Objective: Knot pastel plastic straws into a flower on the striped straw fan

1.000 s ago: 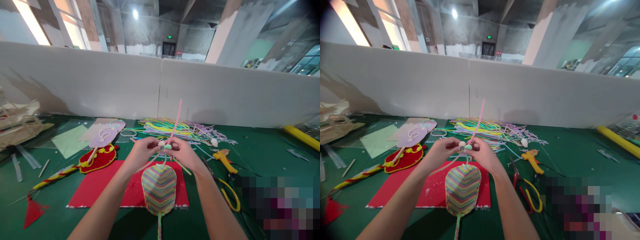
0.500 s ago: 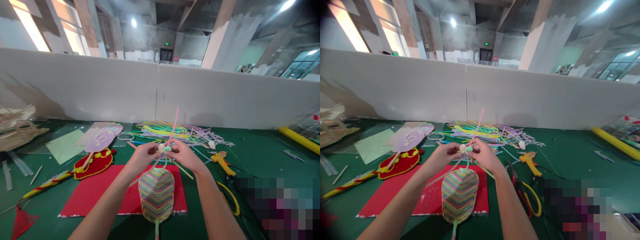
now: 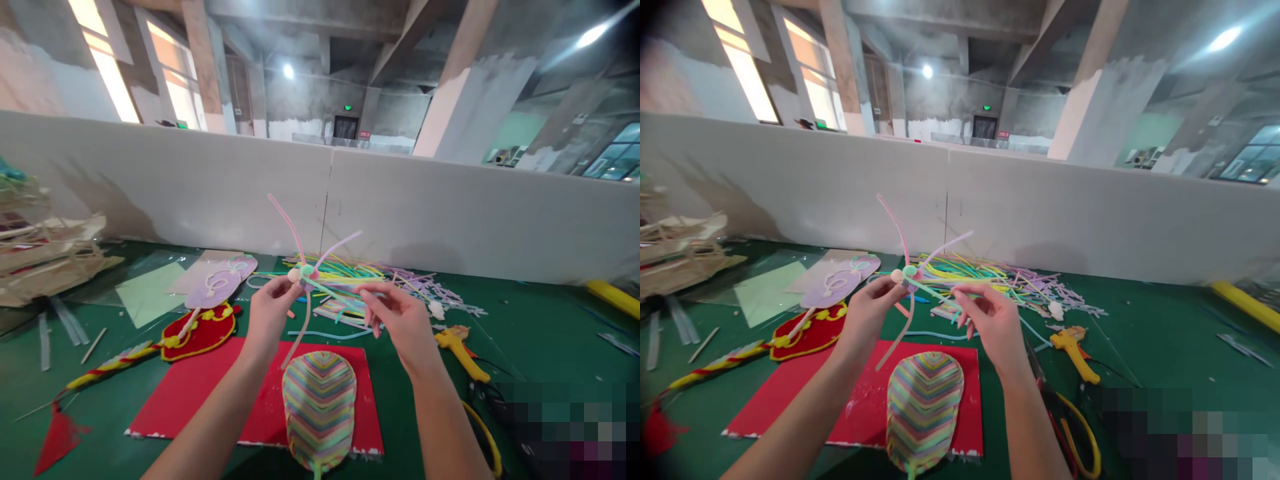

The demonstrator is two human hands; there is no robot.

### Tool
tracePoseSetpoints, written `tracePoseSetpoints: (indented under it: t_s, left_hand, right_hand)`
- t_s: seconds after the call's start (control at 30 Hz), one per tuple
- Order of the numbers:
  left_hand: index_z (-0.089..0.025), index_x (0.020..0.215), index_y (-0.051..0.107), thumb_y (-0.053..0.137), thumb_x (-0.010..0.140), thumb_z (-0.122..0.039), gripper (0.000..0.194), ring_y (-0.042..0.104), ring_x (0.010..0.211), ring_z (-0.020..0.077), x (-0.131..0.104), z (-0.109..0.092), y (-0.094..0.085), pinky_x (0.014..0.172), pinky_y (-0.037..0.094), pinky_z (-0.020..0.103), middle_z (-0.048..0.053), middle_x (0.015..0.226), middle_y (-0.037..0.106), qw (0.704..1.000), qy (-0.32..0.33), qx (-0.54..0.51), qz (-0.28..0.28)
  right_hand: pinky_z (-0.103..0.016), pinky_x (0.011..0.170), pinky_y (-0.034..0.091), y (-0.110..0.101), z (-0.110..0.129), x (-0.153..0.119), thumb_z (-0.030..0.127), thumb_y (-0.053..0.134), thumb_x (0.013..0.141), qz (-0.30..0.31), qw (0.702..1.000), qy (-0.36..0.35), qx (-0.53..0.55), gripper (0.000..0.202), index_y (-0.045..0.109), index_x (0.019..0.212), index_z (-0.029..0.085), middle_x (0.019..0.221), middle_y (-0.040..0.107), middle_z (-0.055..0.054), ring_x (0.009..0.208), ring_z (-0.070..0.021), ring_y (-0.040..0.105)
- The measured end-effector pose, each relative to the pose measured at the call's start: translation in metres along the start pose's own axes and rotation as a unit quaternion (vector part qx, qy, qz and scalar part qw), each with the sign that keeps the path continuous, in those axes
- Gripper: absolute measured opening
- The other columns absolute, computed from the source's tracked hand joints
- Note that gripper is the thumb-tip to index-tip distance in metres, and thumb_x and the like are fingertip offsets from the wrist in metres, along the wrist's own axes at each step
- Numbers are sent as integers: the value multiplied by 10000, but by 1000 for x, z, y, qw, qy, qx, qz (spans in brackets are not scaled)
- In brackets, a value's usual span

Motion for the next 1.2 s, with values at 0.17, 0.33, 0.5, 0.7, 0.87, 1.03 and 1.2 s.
tracePoseSetpoints:
  t_s: [0.17,0.33,0.5,0.7,0.87,1.03,1.2]
  left_hand:
    - [-122,832,655,699,639,-357,307,638,794,208,-6,8,9,616,459,242,80,827,683,993,-47,-101,-34]
    - [-115,790,661,736,599,-317,288,631,784,188,-20,12,28,730,483,284,64,802,686,985,-69,-154,-27]
    - [-124,819,668,745,591,-310,304,625,784,186,-29,13,41,785,469,308,59,803,695,988,-78,-130,20]
    - [-140,808,670,736,594,-348,306,610,795,187,-27,12,41,770,453,287,52,810,691,993,-62,-91,30]
    - [-131,764,646,727,596,-386,315,589,763,176,-24,16,33,748,462,288,47,778,660,994,-50,-91,-22]
    - [-137,786,644,713,622,-374,296,591,785,175,-23,13,32,751,465,281,43,790,655,994,-47,-99,-12]
    - [-150,847,657,670,677,-390,295,608,814,177,-26,9,38,764,484,285,47,848,667,988,-49,-144,20]
  right_hand:
    - [-203,399,459,44,-24,-7,421,586,762,157,979,120,57,306,676,855,144,784,660,-70,583,-134,588]
    - [-200,433,417,43,-49,5,401,670,688,-30,994,76,79,352,673,937,152,770,661,-55,640,-144,574]
    - [-260,585,460,35,-53,7,366,687,677,-73,988,62,119,274,711,867,170,795,698,-53,745,-185,606]
    - [-278,620,464,33,-53,8,360,695,667,-59,988,81,120,271,723,849,162,734,706,-52,749,-198,619]
    - [-277,616,466,33,-53,11,360,705,651,-24,987,76,138,286,708,863,169,847,705,-63,784,-203,621]
    - [-270,625,455,20,-49,11,356,701,653,-101,988,37,107,227,688,780,169,775,679,-39,715,-169,588]
    - [-280,631,458,22,-46,11,343,697,658,-105,987,29,117,200,672,753,169,741,661,-30,703,-169,578]
Point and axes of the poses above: each hand's wrist, its own x-axis towards the middle knuckle, its own y-axis out of the palm, z = x × y, the point moved 5 cm from there along x, towards the middle knuckle
